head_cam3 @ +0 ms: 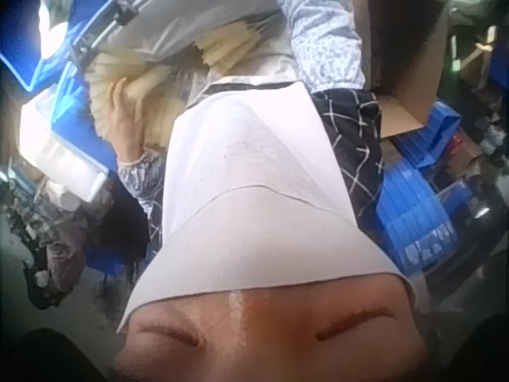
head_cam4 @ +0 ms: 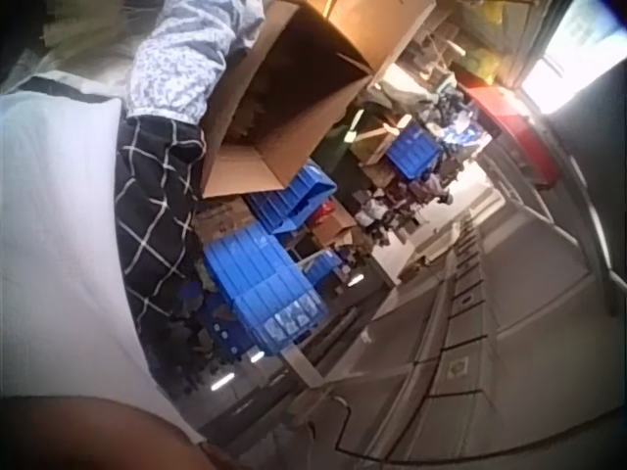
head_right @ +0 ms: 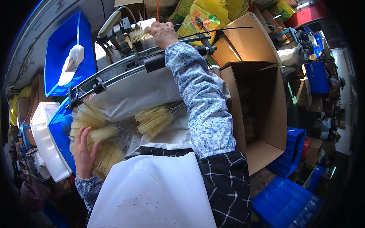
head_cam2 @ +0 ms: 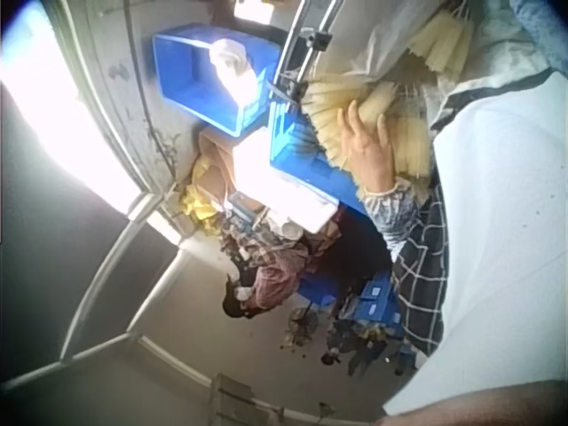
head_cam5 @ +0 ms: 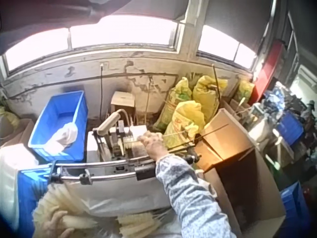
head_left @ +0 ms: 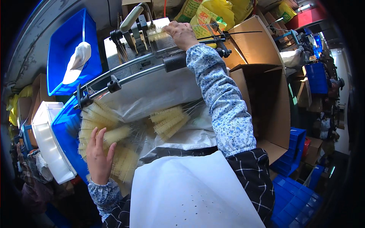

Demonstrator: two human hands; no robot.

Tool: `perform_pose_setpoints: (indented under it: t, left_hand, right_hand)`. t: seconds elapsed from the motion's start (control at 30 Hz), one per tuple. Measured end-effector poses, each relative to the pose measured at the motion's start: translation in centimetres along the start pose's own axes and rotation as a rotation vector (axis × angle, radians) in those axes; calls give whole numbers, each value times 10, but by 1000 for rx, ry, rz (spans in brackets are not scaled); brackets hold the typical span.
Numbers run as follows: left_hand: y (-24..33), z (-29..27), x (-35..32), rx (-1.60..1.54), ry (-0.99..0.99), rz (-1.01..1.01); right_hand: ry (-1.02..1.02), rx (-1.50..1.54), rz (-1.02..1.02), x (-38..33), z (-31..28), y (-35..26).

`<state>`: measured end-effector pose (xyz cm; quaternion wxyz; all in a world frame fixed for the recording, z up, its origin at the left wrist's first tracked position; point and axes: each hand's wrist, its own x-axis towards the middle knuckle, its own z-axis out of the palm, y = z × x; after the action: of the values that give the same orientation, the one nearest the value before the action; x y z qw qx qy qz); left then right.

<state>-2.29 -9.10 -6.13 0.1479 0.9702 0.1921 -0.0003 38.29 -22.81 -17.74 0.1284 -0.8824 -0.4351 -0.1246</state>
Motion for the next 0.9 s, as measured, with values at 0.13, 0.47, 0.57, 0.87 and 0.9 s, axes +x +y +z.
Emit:
perform_pose_setpoints:
  t: [0.13,0.47,0.57,0.87,0.9]
  left_hand:
    - [48,-30,48,46,60,294]
    - [260,104,277,63,-184,686]
    - [303,127,291,154,-233,686]
    - [341,160,305,257,-221,565]
    - [343,167,306,281,-186,551]
  right_hand:
    - [8,21,4,-2,-1,-1]
    - [-205,27,50,9,-13,-25]
    - [-165,21,48,9,-2,-16]
    - [284,13,149,-38,-15,-8]
    - [277,46,196,-41,-25,-8]
